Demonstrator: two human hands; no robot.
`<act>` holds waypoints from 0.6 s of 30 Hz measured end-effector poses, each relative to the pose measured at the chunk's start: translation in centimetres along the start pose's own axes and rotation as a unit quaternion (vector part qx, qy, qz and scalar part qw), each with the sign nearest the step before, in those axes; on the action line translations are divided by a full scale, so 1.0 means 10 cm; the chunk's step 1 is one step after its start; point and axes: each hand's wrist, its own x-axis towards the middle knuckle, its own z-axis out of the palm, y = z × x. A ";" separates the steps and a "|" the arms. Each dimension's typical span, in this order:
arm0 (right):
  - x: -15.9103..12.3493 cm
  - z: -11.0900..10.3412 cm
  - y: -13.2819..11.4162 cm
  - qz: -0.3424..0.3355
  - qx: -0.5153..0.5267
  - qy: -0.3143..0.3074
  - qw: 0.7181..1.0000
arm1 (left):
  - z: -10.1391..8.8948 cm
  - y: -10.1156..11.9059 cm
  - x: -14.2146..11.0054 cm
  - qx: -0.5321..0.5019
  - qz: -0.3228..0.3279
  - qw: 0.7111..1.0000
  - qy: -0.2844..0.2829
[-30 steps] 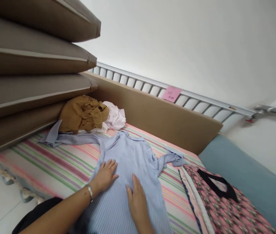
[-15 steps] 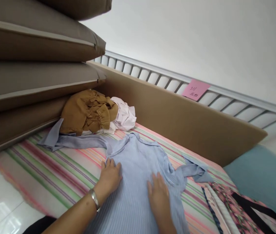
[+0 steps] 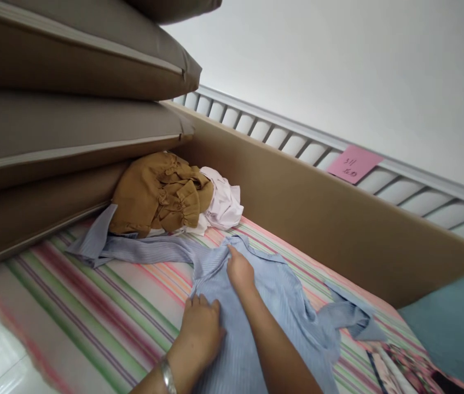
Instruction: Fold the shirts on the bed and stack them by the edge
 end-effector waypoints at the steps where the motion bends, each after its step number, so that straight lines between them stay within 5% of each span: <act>1: 0.16 0.01 -0.08 0.003 -0.002 -0.014 1.000 | -0.01 -0.01 0.01 -0.005 0.000 1.000 -0.003; 7: 0.71 0.14 -0.34 0.000 0.054 -0.020 0.998 | -0.04 -0.03 0.05 -0.013 -0.004 0.999 -0.033; 18: 0.73 0.58 -0.35 -0.090 0.251 0.034 0.963 | -0.04 -0.02 0.07 0.024 0.011 0.999 -0.039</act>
